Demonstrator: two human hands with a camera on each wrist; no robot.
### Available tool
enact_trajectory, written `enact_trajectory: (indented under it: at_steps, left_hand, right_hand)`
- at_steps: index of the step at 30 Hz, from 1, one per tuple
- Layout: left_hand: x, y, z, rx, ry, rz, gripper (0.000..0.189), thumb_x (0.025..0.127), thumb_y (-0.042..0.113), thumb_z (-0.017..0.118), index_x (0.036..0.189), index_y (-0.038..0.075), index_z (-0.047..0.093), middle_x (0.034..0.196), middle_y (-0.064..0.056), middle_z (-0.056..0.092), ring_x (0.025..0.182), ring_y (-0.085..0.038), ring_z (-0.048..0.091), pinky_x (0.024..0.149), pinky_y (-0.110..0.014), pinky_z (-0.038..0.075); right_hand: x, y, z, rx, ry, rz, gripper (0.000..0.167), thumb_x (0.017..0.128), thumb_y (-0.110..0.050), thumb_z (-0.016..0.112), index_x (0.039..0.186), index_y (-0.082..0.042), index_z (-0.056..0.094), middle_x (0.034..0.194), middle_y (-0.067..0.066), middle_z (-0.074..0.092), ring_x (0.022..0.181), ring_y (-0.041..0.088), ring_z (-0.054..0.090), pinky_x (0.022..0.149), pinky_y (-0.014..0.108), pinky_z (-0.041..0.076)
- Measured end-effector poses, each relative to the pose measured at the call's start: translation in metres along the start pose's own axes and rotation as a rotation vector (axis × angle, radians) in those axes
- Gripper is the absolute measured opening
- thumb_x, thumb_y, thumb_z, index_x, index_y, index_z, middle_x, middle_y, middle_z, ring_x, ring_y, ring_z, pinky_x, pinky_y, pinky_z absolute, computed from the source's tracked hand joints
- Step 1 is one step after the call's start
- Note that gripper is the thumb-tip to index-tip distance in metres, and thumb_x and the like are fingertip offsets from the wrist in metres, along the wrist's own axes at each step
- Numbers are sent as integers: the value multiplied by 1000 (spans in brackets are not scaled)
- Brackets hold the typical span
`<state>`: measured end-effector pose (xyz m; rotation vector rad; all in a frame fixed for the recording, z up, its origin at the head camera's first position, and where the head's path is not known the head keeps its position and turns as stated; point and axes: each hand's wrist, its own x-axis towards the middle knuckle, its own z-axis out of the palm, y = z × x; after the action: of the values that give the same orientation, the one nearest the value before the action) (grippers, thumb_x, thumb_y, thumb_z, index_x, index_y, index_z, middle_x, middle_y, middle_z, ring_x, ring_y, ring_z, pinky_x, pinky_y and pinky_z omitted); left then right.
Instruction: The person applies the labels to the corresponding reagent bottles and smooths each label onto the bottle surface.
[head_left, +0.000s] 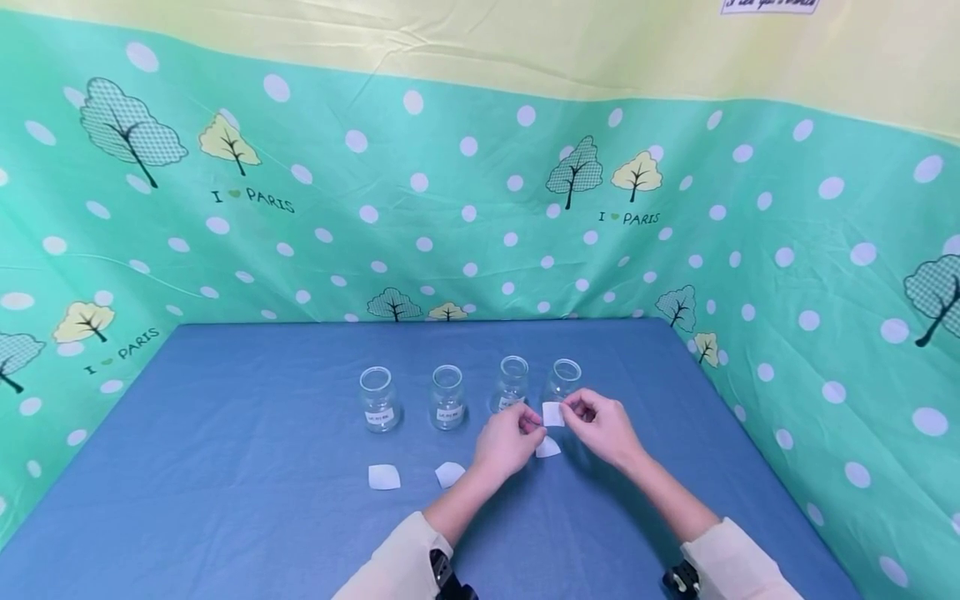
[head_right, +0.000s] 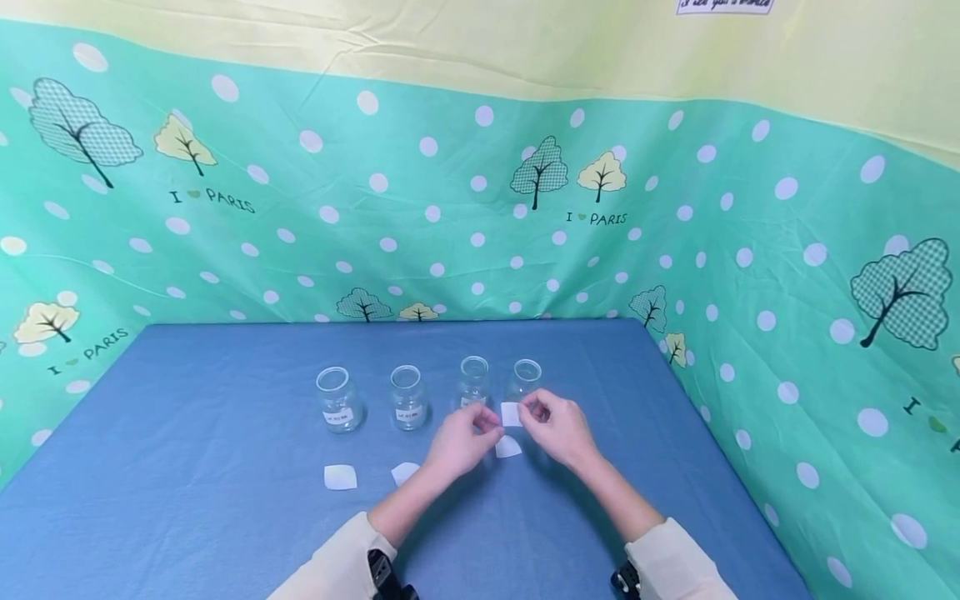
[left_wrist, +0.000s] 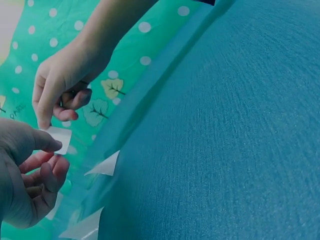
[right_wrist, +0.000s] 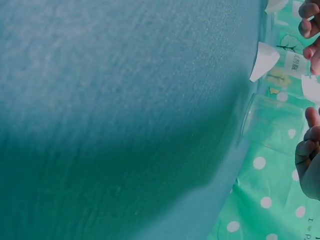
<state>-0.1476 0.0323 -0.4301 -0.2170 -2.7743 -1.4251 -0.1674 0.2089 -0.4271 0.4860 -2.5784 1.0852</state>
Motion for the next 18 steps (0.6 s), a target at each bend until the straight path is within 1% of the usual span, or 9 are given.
enact_trajectory:
  at_steps: [5, 9, 12, 14, 16, 18]
  left_hand:
    - [1, -1, 0, -46, -15, 13, 15, 83, 25, 68, 95, 16, 66, 78, 4, 65, 65, -7, 55, 59, -23, 42]
    - [4, -6, 1, -106, -20, 37, 15, 84, 22, 67, 97, 13, 67, 80, 0, 65, 64, -8, 54, 58, -22, 43]
    - [6, -9, 2, -189, -34, 25, 16, 85, 21, 67, 98, 10, 67, 81, -3, 64, 59, -7, 55, 54, -21, 46]
    - [7, -10, 2, -255, -44, 5, 18, 86, 22, 66, 99, 9, 67, 82, -4, 64, 56, -7, 56, 53, -22, 47]
    - [8, -11, 2, -319, -50, -4, 20, 87, 22, 65, 100, 7, 66, 83, -6, 64, 52, -8, 57, 50, -23, 48]
    - [8, -12, 1, -363, -48, -7, 23, 88, 23, 64, 101, 5, 66, 83, -7, 64, 51, -8, 57, 49, -25, 48]
  right_hand:
    - [0, -2, 3, -13, -6, -38, 5, 83, -15, 67, 84, -10, 68, 62, -8, 56, 54, 0, 46, 53, 20, 42]
    - [-1, -3, 5, -13, -13, -100, 4, 83, -13, 68, 85, -9, 67, 62, -8, 55, 54, -2, 45, 52, 19, 42]
    - [-2, -4, 6, -18, -16, -156, 3, 82, -11, 69, 84, -10, 67, 61, -9, 54, 53, -3, 44, 51, 19, 41]
    - [-3, -4, 7, -23, -15, -191, 4, 82, -10, 69, 85, -12, 67, 60, -9, 54, 53, -3, 43, 50, 19, 41]
    - [-4, -4, 7, -28, -12, -219, 7, 81, -9, 69, 85, -14, 67, 60, -9, 53, 53, -3, 43, 49, 18, 40]
    - [-4, -4, 8, -36, -10, -246, 8, 81, -8, 69, 85, -14, 66, 60, -9, 53, 53, -3, 42, 49, 17, 39]
